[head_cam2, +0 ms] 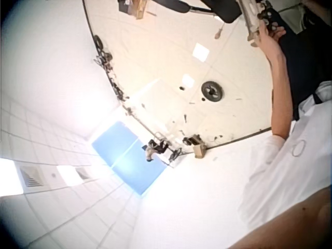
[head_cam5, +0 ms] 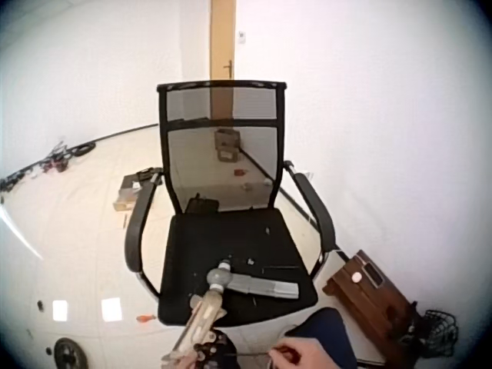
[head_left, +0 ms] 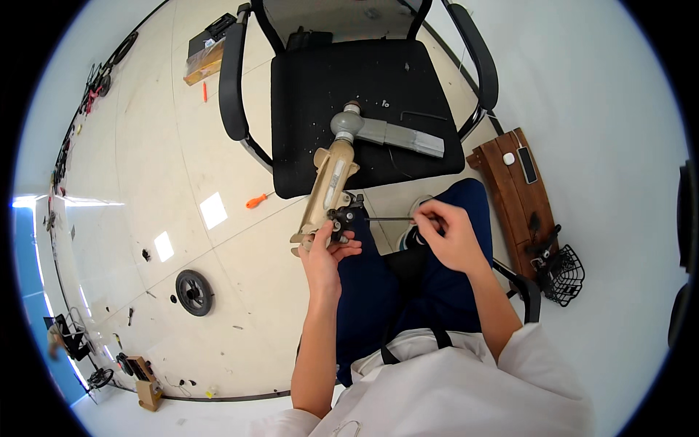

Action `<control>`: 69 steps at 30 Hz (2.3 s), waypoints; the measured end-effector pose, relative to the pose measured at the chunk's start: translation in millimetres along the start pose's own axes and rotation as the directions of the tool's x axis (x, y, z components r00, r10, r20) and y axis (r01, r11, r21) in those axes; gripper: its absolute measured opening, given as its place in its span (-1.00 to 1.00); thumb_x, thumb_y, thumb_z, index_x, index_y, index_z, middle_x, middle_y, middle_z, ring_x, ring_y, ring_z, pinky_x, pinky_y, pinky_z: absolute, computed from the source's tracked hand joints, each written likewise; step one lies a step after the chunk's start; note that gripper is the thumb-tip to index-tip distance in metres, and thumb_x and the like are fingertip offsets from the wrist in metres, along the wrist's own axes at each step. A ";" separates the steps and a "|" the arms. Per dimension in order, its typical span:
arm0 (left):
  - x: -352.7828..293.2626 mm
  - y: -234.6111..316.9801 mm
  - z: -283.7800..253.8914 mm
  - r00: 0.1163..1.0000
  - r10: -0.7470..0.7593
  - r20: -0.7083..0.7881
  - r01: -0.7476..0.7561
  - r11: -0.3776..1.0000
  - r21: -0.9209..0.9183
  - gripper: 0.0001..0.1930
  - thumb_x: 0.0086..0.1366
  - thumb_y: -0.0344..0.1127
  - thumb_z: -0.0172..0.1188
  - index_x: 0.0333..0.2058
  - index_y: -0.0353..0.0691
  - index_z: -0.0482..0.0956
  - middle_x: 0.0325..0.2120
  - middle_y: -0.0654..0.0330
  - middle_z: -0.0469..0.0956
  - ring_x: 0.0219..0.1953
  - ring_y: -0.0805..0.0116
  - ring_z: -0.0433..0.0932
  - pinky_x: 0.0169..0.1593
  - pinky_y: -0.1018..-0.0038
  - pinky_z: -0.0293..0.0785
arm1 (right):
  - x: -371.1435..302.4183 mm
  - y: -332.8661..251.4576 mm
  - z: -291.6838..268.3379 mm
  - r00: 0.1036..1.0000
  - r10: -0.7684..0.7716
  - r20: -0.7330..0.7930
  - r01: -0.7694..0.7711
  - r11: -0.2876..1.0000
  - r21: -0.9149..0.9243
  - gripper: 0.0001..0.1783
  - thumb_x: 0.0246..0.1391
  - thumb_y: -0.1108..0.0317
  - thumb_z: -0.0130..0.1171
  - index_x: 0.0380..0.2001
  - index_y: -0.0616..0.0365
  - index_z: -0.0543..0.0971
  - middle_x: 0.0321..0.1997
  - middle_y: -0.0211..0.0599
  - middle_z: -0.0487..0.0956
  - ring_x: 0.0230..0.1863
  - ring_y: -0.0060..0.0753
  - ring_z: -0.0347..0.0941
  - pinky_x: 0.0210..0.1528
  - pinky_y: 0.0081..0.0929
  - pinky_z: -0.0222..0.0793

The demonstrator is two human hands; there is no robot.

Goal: The person sits with a mechanical assembly on their lap and uses both hands to manipulate small components, attaching and adjusting parts of the device. The person repeatedly handles the assembly, turning it over and making fine adjustments to the internal mechanisms.

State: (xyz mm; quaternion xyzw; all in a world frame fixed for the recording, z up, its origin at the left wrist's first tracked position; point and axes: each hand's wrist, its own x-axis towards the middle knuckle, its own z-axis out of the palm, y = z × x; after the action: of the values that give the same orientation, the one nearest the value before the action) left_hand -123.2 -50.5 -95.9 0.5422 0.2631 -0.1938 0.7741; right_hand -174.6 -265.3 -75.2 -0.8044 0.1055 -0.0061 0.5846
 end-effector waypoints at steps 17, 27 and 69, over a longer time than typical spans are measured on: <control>-7.6 -2.5 4.9 0.995 0.021 0.100 -0.019 1.000 -0.023 -0.75 0.33 -0.27 0.15 -0.25 -0.41 0.47 -0.50 0.04 0.58 -0.56 0.32 0.60 -0.47 0.47 0.59 | 40.2 -50.5 1.7 0.965 -0.067 0.253 0.139 0.951 -0.277 -0.87 0.17 0.47 0.17 -0.42 0.29 0.47 -0.69 -0.38 0.39 -0.72 -0.70 0.20 -0.64 -0.58 0.04; -6.9 -3.7 5.8 0.996 0.013 0.086 -0.014 1.000 0.019 -0.76 0.35 -0.28 0.14 -0.26 -0.42 0.48 -0.52 0.09 0.55 -0.57 0.35 0.58 -0.47 0.49 0.58 | 60.3 -59.1 1.5 0.926 -0.002 0.378 0.169 0.897 -0.408 -0.77 0.18 0.34 0.16 -0.43 0.34 0.51 -0.65 -0.26 0.46 -0.67 -0.51 0.28 -0.56 -0.45 0.19; -1.2 2.4 0.8 0.993 0.095 0.067 -0.101 0.990 0.099 -0.55 0.45 -0.04 0.01 -0.28 -0.43 0.52 -0.57 0.07 0.55 -0.62 0.38 0.56 -0.57 0.53 0.47 | 72.9 -59.1 2.0 0.565 0.622 0.542 -0.698 0.711 -0.087 -0.59 0.36 0.21 -0.02 -0.59 0.16 0.41 -0.76 -0.55 0.19 -0.77 -0.67 0.07 -0.71 -0.60 -0.05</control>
State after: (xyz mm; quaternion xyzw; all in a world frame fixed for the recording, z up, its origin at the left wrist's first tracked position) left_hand -122.6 -50.4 -93.2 0.5870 0.2018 -0.1855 0.7618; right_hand -93.4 -259.0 -28.5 -0.6315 0.2308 0.4300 0.6025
